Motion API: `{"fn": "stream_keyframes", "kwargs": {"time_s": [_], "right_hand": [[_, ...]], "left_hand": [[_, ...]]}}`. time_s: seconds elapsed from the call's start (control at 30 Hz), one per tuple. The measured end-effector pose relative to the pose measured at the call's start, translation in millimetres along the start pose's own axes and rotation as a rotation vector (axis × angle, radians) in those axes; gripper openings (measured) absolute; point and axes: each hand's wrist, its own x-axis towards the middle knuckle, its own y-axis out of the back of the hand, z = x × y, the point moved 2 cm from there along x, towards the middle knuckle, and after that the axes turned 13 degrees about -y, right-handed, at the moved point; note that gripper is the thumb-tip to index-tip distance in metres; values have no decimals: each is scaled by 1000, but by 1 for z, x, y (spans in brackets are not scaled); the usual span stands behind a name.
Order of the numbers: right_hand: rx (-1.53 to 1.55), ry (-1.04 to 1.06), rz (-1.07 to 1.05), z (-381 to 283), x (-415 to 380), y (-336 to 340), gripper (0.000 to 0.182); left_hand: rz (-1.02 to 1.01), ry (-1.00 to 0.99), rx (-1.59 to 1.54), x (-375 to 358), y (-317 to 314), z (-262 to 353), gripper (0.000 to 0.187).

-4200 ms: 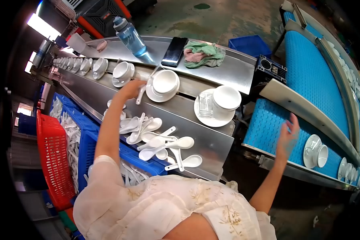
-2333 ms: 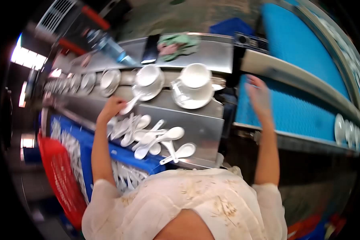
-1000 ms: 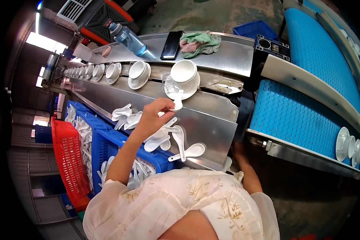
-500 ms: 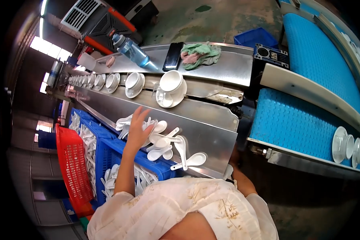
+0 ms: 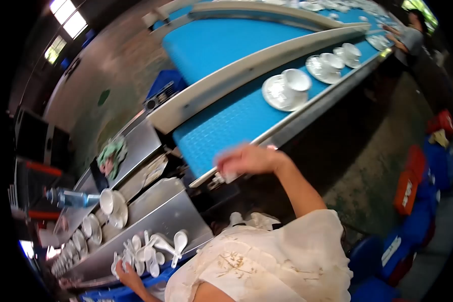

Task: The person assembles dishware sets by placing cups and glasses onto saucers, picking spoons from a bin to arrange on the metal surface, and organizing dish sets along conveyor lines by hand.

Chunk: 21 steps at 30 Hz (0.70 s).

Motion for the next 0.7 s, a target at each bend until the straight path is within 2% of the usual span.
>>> {"fn": "stream_keyframes", "kwargs": {"time_s": [0.03, 0.07, 0.1, 0.13, 0.17, 0.2, 0.23, 0.3, 0.37, 0.4, 0.43, 0.5, 0.53, 0.57, 0.7], "right_hand": [[151, -46, 357, -11, -16, 32, 29], [-191, 52, 771, -3, -22, 77, 29], [-379, 63, 1202, 0, -28, 113, 28], [-771, 84, 1532, 15, -31, 151, 27], [-933, 45, 1693, 22, -37, 179, 27], [-901, -120, 1654, 43, -35, 208, 31], [-718, -335, 1543, 66, -29, 239, 33], [-50, -335, 1135, 90, -22, 267, 41], [-118, -218, 1188, 135, -5, 292, 47], [-39, -211, 1113, 118, -14, 276, 50], [39, -201, 1035, 97, -20, 257, 53], [58, -151, 1051, 136, 5, 280, 48], [46, -182, 978, 111, -4, 262, 47], [35, -213, 898, 81, -13, 235, 46], [-36, -42, 922, 58, 12, 186, 41]], "left_hand": [[-44, 45, 20, 3, -1, -3, 31], [-87, 1, 82, 9, 8, 19, 35], [-125, -37, 148, 10, 16, 39, 39], [-96, -58, 136, 12, 19, 46, 37], [-66, -73, 128, 13, 19, 51, 34], [-31, -61, 103, 12, 18, 49, 32], [-3, -16, 34, 12, 20, 58, 31], [-17, -25, 108, 12, 28, 75, 32], [6, 43, -9, 9, 21, 56, 32], [-57, 49, 32, 11, 22, 51, 34], [-82, 161, -43, 12, 24, 59, 36], [-91, 216, -245, 16, 13, 34, 37], [-147, 161, -55, 18, 24, 59, 37], [-154, 152, -46, 19, 24, 62, 37], [-161, 90, -11, 19, 31, 77, 37]]}}
